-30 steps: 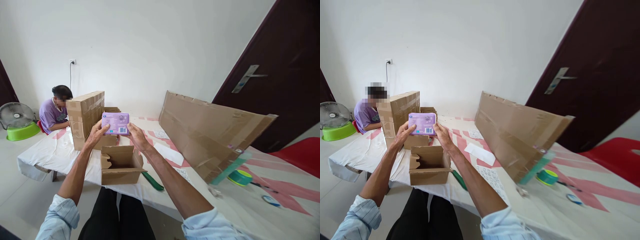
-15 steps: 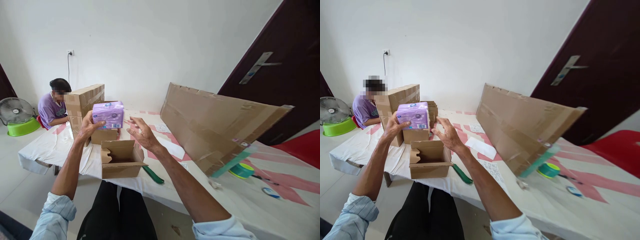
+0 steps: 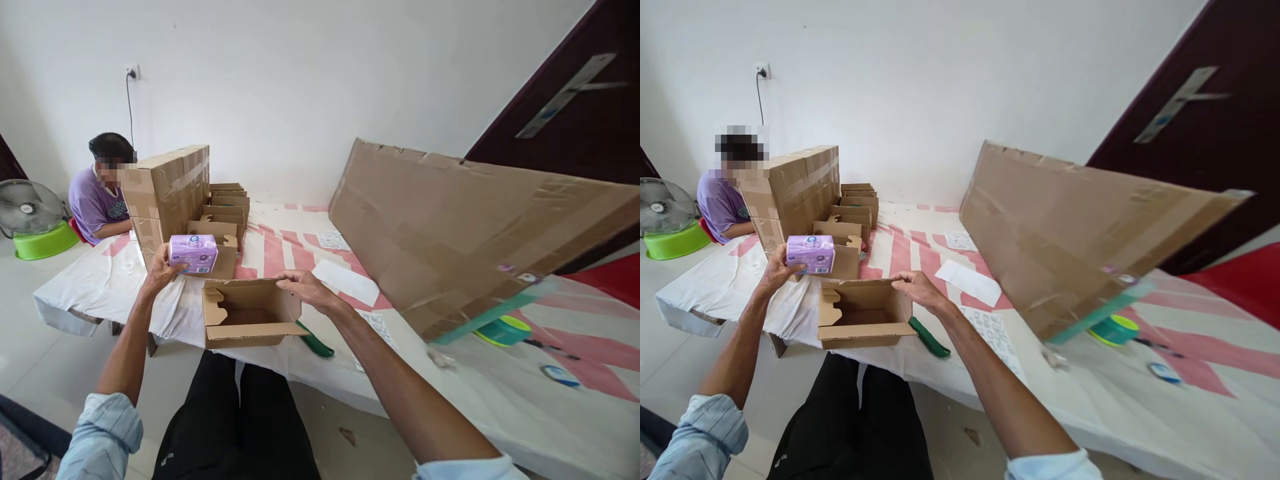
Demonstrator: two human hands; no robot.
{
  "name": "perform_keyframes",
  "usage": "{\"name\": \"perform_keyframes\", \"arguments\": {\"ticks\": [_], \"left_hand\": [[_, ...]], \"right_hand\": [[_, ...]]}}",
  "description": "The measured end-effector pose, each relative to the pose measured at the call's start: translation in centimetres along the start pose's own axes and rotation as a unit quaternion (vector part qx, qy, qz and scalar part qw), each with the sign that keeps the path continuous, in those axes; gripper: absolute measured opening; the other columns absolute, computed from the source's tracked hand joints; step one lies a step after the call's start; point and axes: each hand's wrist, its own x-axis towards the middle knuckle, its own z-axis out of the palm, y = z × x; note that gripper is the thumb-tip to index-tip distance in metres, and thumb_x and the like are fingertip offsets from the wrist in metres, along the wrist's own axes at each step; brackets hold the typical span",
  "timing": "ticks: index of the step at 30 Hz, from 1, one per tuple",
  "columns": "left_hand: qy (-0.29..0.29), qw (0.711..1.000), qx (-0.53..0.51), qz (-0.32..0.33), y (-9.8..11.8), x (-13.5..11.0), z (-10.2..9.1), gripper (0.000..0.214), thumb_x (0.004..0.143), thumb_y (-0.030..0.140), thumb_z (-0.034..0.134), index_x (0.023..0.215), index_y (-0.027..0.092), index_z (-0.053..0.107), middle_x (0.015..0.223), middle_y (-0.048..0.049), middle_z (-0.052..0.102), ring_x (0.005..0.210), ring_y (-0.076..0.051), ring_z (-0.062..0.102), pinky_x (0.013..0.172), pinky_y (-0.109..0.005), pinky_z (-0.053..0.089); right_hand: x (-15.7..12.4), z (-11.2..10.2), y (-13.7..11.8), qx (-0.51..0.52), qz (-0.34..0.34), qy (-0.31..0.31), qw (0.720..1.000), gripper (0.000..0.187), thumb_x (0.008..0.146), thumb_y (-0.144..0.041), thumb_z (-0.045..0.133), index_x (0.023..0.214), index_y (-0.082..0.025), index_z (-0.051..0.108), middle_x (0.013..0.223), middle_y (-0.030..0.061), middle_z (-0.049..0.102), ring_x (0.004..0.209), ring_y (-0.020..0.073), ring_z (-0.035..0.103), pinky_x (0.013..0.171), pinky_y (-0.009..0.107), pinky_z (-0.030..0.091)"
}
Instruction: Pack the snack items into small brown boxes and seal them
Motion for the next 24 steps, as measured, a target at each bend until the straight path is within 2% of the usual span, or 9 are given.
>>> {"name": "perform_keyframes", "arguments": {"ticks": [4, 8, 11, 14, 17, 20, 22, 24], "left_hand": [[-0.038, 0.998, 0.010, -0.049, -2.7, -1.4, 1.0, 0.072, 0.062, 0.036, 0.097, 0.122, 0.019, 0.062, 0.118, -0.0094, 0.075, 0.106, -0.029, 0.072, 0.089, -0.040, 0.059], [-0.051, 0.995, 0.018, -0.079, -5.2, -2.1, 2.7, 0.072, 0.058, 0.037, 0.096, 0.120, 0.017, 0.063, 0.113, -0.0098, 0.074, 0.103, -0.029, 0.071, 0.086, -0.038, 0.059], [-0.043, 0.994, 0.033, -0.095, -6.9, -1.9, 4.2, 0.068, 0.060, 0.039, 0.093, 0.118, 0.018, 0.062, 0.113, -0.0100, 0.074, 0.105, -0.028, 0.071, 0.089, -0.039, 0.058], [-0.009, 0.992, 0.068, -0.106, -8.3, -1.6, 5.3, 0.063, 0.063, 0.035, 0.089, 0.118, 0.019, 0.062, 0.117, -0.0103, 0.072, 0.110, -0.028, 0.070, 0.094, -0.040, 0.056], [0.049, 0.983, 0.128, -0.120, -9.1, -2.3, 5.5, 0.062, 0.064, 0.032, 0.088, 0.119, 0.021, 0.061, 0.121, -0.0112, 0.069, 0.113, -0.029, 0.067, 0.095, -0.040, 0.054], [0.101, 0.966, 0.195, -0.137, -9.3, -4.2, 5.7, 0.050, 0.075, 0.038, 0.083, 0.117, 0.023, 0.061, 0.114, -0.0104, 0.069, 0.110, -0.029, 0.065, 0.091, -0.040, 0.051], [0.098, 0.957, 0.228, -0.149, -9.1, -5.7, 6.3, 0.032, 0.084, 0.043, 0.075, 0.108, 0.023, 0.064, 0.101, -0.0084, 0.070, 0.100, -0.029, 0.066, 0.086, -0.040, 0.050], [0.052, 0.955, 0.244, -0.159, -8.9, -6.9, 7.2, 0.022, 0.088, 0.043, 0.069, 0.095, 0.023, 0.068, 0.087, -0.0061, 0.070, 0.088, -0.027, 0.066, 0.080, -0.039, 0.049]], "right_hand": [[-2.1, -0.7, -0.3, 0.016, 0.016, 0.000, 1.000, 0.037, 0.073, -0.057, 0.072, 0.081, -0.020, 0.073, 0.078, 0.0017, 0.066, 0.071, 0.0169, 0.052, 0.064, 0.031, 0.043], [-3.3, -0.9, -0.8, 0.018, 0.036, 0.000, 0.999, 0.038, 0.073, -0.059, 0.073, 0.081, -0.021, 0.069, 0.080, 0.0013, 0.065, 0.073, 0.0175, 0.053, 0.063, 0.030, 0.043], [-3.5, -0.8, -0.9, 0.018, 0.031, -0.004, 0.999, 0.039, 0.074, -0.060, 0.074, 0.082, -0.022, 0.068, 0.082, 0.0013, 0.066, 0.074, 0.0177, 0.054, 0.065, 0.031, 0.044], [-3.2, -0.6, -0.7, 0.018, 0.020, -0.012, 1.000, 0.040, 0.076, -0.061, 0.075, 0.086, -0.022, 0.072, 0.088, 0.0037, 0.071, 0.079, 0.0199, 0.058, 0.067, 0.032, 0.045], [-2.8, -0.5, -0.2, 0.021, 0.023, -0.020, 0.999, 0.045, 0.077, -0.064, 0.073, 0.089, -0.021, 0.078, 0.091, 0.0055, 0.076, 0.081, 0.0222, 0.060, 0.067, 0.032, 0.045], [-2.4, -0.4, 0.4, 0.027, 0.034, -0.013, 0.999, 0.046, 0.075, -0.065, 0.072, 0.087, -0.021, 0.080, 0.089, 0.0055, 0.076, 0.080, 0.0223, 0.059, 0.067, 0.032, 0.044], [-2.4, -0.3, 0.6, 0.032, 0.038, -0.009, 0.999, 0.044, 0.074, -0.063, 0.073, 0.087, -0.021, 0.081, 0.086, 0.0051, 0.075, 0.078, 0.0216, 0.058, 0.067, 0.032, 0.044], [-2.4, -0.3, 0.5, 0.035, 0.040, -0.009, 0.999, 0.044, 0.074, -0.062, 0.072, 0.087, -0.021, 0.081, 0.083, 0.0043, 0.074, 0.076, 0.0207, 0.057, 0.066, 0.032, 0.042]]}}
